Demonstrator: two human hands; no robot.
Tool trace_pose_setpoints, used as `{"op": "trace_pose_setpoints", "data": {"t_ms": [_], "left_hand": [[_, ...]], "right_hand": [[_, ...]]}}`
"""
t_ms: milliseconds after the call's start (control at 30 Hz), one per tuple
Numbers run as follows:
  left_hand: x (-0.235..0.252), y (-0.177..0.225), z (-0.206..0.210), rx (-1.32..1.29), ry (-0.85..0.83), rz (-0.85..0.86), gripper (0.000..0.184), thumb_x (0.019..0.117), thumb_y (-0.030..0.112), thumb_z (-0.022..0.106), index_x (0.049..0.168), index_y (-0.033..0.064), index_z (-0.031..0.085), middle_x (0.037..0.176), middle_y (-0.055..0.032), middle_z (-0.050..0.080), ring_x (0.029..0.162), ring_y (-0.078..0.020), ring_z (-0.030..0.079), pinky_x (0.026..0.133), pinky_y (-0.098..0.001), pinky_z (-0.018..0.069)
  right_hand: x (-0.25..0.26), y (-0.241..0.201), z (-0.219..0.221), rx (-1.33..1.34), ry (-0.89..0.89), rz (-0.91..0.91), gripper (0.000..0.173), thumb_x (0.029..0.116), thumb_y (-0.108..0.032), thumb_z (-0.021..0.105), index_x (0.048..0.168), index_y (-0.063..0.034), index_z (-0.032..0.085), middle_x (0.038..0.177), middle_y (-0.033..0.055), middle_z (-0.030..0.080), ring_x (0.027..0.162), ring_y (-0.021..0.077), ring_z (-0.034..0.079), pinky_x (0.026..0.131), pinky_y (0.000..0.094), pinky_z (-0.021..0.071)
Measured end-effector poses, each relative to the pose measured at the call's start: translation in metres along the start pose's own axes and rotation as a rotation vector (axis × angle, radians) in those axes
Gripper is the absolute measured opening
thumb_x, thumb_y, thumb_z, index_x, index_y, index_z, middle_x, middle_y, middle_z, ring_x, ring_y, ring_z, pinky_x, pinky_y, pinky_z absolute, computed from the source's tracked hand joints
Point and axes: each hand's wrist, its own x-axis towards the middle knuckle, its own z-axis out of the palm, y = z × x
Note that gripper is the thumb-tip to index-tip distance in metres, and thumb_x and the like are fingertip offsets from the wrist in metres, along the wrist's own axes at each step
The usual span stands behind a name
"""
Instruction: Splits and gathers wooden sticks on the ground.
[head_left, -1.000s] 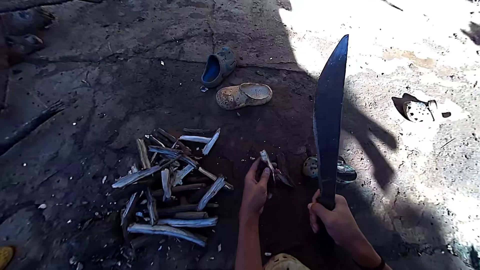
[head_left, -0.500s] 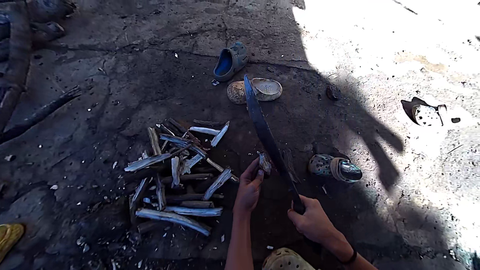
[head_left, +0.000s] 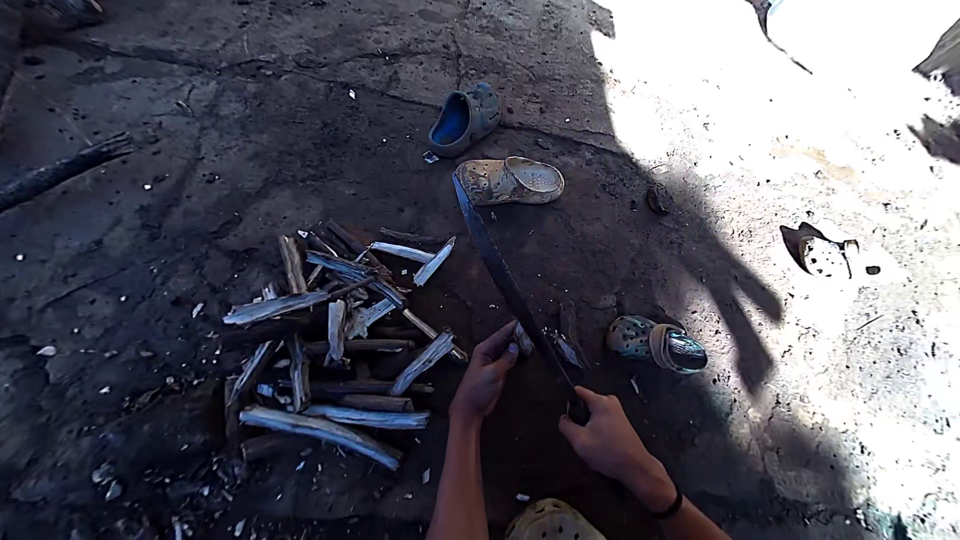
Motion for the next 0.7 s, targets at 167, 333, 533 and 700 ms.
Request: {"op": "trace_pose_setpoints", "data": {"t_ms": [167,333,533,700], "left_hand": [[0.0002,-0.0006,-0.001,0.012,-0.029,-0.002,0.04,0.1032,-0.002,0.04,0.142,-0.0093,0.049,0.127,-0.0134,0.068,0.116,-0.0155,0.066,0.105,-0.0316,0.0509],[0.0002,-0.0018,0.0002,0.021,-0.013,0.012,0.04,0.1033,-0.003,0.041,0.142,-0.0099,0.049,0.129,-0.0146,0.067,0.119,-0.0166,0.065,0.106,-0.0317,0.0506],[0.0016,0.0015,0.0028,0.033,-0.024,-0.013,0.04,0.104,-0.003,0.041,0.142,-0.0094,0.049,0.129,-0.0143,0.067,0.118,-0.0156,0.065,0.106,-0.0306,0.0508],[0.0025,0.0028,0.0037,0.07,-0.041,-0.012,0.04,0.1038,-0.001,0.042,0.142,-0.0086,0.05,0.128,-0.013,0.067,0.117,-0.0136,0.065,0.105,-0.0302,0.0512]], "right_hand": [[-0.0016,0.0003,0.0011,-0.096,0.042,-0.004,0.015,0.0874,-0.023,0.063,0.093,-0.0098,0.065,0.061,-0.0025,0.052,0.055,0.0091,0.053,0.053,0.0305,0.0425],[-0.0056,0.0058,0.0029,-0.057,0.114,-0.105,0.013,0.0847,-0.022,0.064,0.087,-0.0089,0.064,0.057,-0.0046,0.049,0.05,0.0046,0.049,0.049,0.0254,0.0392],[0.001,0.0004,0.0029,-0.057,0.123,-0.093,0.013,0.0846,-0.022,0.064,0.088,-0.0093,0.065,0.058,-0.0048,0.05,0.051,0.0045,0.05,0.05,0.0255,0.0396],[0.0025,0.0057,0.0027,-0.056,0.128,-0.076,0.015,0.0854,-0.022,0.064,0.089,-0.0083,0.065,0.059,-0.0037,0.051,0.052,0.0061,0.051,0.051,0.0275,0.0413]]}}
